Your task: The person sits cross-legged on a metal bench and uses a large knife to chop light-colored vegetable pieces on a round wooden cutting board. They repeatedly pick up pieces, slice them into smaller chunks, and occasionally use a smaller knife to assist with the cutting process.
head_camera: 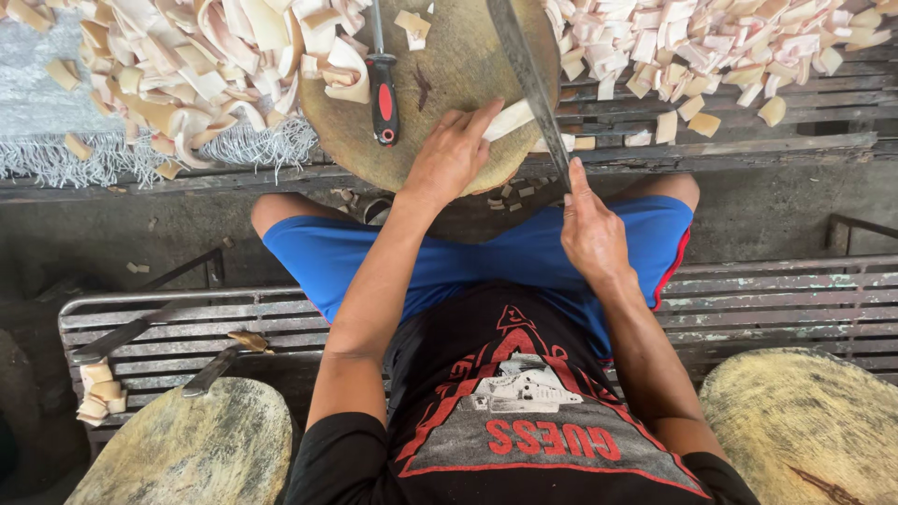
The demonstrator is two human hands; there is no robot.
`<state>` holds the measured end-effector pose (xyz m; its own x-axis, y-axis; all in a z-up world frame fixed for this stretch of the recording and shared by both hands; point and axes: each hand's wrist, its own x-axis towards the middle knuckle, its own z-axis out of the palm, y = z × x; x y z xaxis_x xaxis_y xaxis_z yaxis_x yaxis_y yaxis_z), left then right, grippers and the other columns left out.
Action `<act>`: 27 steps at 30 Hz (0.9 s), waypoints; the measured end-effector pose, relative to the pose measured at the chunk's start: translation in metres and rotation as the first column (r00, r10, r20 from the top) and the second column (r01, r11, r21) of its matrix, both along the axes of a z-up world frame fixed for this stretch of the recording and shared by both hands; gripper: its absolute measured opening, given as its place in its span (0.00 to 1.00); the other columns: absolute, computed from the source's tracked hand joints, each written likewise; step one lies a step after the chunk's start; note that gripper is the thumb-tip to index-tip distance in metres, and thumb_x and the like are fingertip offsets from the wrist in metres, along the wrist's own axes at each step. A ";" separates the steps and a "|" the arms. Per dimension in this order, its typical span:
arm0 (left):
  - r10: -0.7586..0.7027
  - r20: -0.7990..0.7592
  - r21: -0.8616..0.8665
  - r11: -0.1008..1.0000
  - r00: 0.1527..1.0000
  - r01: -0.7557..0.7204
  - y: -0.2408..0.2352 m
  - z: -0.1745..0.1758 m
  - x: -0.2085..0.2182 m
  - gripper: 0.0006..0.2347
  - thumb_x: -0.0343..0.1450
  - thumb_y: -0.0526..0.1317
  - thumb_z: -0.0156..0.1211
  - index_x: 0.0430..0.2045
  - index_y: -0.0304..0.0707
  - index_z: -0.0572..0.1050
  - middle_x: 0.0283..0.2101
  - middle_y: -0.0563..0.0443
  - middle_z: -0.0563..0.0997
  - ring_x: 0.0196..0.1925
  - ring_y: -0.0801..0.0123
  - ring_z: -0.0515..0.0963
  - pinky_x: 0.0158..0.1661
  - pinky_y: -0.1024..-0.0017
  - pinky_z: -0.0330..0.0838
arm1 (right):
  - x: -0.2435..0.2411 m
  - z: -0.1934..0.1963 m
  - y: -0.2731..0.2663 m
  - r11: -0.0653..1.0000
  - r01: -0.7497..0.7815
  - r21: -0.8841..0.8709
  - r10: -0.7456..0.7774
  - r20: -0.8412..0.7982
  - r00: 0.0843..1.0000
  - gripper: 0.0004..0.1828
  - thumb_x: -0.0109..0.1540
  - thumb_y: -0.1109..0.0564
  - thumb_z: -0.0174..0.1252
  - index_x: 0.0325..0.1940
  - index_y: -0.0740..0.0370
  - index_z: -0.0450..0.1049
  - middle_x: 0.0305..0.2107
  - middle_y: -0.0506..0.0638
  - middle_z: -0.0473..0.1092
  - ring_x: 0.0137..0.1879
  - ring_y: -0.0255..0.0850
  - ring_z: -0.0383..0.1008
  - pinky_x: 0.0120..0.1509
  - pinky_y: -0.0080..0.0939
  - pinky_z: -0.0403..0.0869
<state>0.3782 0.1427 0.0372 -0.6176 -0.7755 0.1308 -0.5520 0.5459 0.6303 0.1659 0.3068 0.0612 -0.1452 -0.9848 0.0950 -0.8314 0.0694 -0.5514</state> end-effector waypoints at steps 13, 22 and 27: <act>0.103 -0.002 0.022 0.994 0.995 -0.103 0.009 0.009 0.017 0.25 0.69 0.37 0.68 0.60 0.34 0.67 0.51 0.37 0.78 0.56 0.45 0.77 0.56 0.54 0.72 | -0.012 0.007 0.018 0.990 -0.025 0.137 0.048 -0.169 0.984 0.35 0.65 0.65 0.54 0.77 0.58 0.58 0.31 0.62 0.76 0.29 0.62 0.74 0.34 0.59 0.73; 0.121 -0.038 0.075 0.990 0.992 -0.117 0.006 -0.001 -0.001 0.22 0.68 0.35 0.66 0.57 0.33 0.68 0.51 0.35 0.79 0.53 0.42 0.80 0.51 0.54 0.75 | -0.014 0.026 0.028 0.966 0.077 -0.248 -0.043 0.141 0.989 0.29 0.74 0.67 0.51 0.79 0.64 0.53 0.35 0.61 0.74 0.33 0.53 0.76 0.40 0.51 0.77; 0.124 -0.044 0.049 0.991 0.991 -0.122 0.003 0.001 -0.007 0.22 0.68 0.36 0.67 0.57 0.33 0.68 0.52 0.36 0.79 0.55 0.41 0.79 0.53 0.54 0.75 | -0.005 0.012 0.012 0.996 -0.002 0.089 0.019 -0.185 0.983 0.32 0.66 0.66 0.55 0.76 0.61 0.62 0.31 0.62 0.75 0.31 0.60 0.75 0.36 0.57 0.74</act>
